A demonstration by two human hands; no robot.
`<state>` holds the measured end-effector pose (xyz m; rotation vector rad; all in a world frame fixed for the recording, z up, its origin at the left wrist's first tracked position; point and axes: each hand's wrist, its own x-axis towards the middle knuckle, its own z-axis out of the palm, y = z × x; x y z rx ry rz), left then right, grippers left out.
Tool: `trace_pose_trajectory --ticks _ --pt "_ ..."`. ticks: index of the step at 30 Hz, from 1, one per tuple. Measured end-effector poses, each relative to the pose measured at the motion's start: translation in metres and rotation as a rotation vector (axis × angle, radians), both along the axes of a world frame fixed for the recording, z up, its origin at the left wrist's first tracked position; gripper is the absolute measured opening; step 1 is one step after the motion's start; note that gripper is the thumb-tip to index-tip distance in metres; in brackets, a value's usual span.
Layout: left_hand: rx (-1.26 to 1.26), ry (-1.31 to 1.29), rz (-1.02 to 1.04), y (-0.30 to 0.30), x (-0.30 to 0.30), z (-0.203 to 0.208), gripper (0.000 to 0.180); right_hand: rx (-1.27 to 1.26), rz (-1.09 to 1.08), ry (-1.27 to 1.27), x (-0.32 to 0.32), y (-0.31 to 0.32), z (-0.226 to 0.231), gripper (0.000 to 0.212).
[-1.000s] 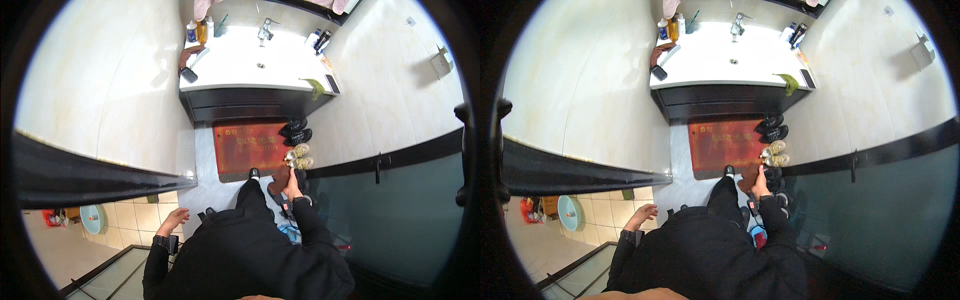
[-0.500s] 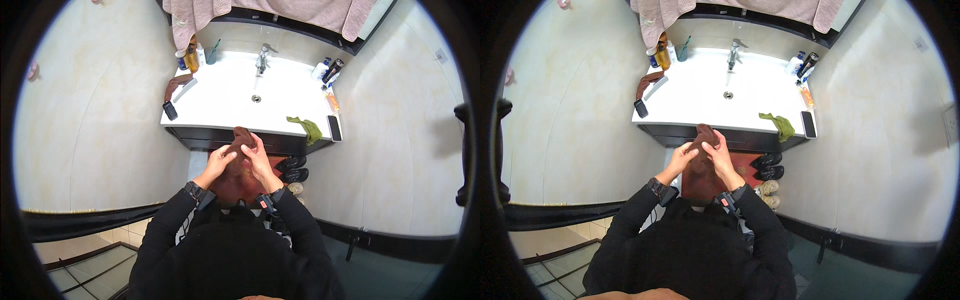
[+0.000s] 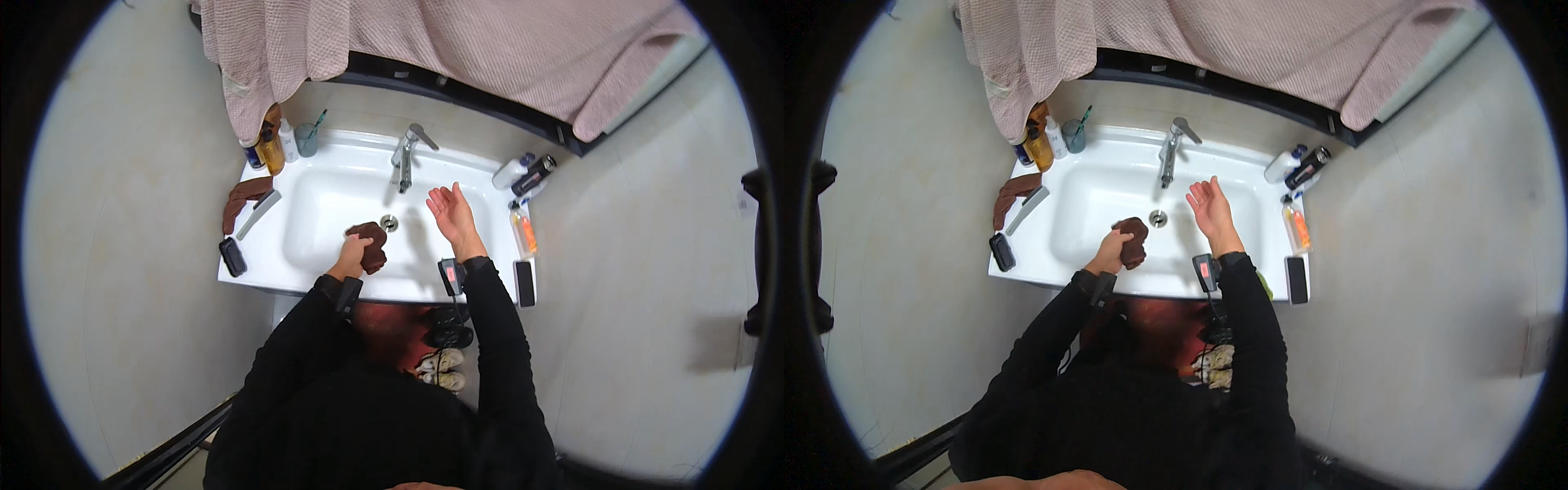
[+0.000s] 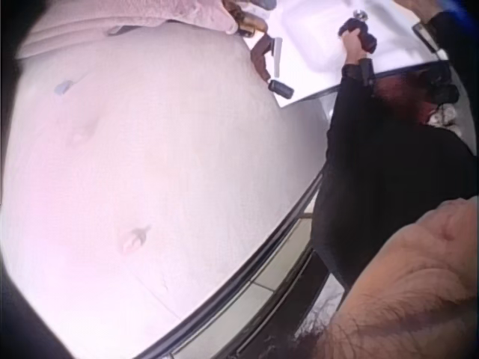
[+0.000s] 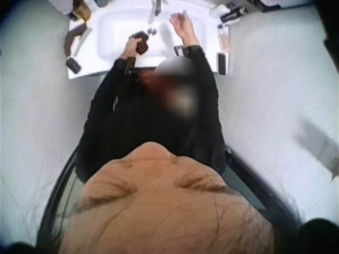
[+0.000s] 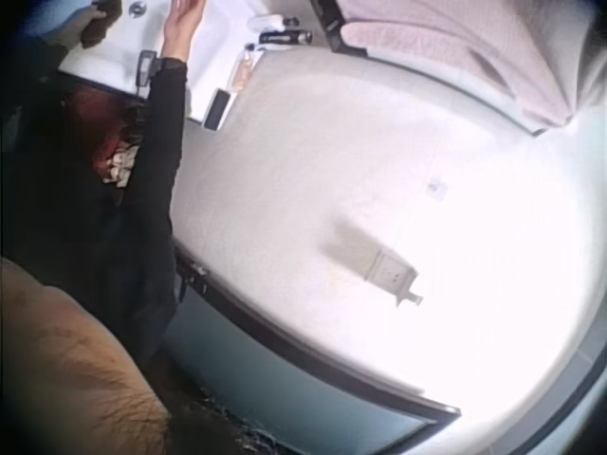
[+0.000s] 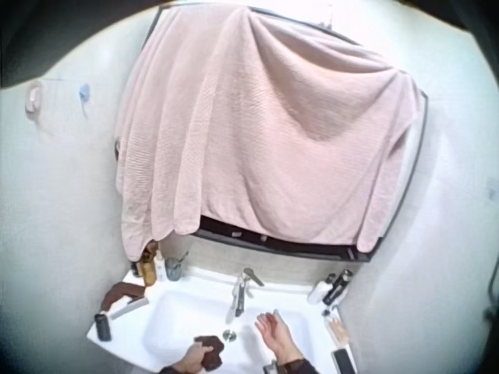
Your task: The person moves a scale, mops the bathroom floor, then cleans a pair of black shoes at the sink using a cloth and liquid soap. They wipe each shoe thoroughly, rinse the cloth, and place the shoes back near the entrance.
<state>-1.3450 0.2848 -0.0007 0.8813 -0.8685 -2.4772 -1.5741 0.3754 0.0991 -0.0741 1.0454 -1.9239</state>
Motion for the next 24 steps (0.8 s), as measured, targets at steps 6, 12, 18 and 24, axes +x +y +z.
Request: trace_pose_trajectory --ticks 6,12,18,24 --pt "0.169 0.119 -0.02 -0.032 -0.059 -0.036 0.032 -0.077 -0.11 -0.23 -0.062 -0.082 0.02 0.07" --pt "0.278 0.155 -0.004 -0.036 -0.096 -0.053 0.033 -0.146 0.24 -0.041 -0.1 -0.07 0.021 0.057" --pt "0.207 -0.015 0.102 -0.035 -0.118 -0.048 0.027 0.689 0.463 0.317 -0.08 -0.003 -0.073 0.031" --pt "-0.004 -0.119 0.084 -0.029 -0.132 -0.038 0.015 0.341 0.556 0.062 -0.029 -0.015 -0.135 0.042"
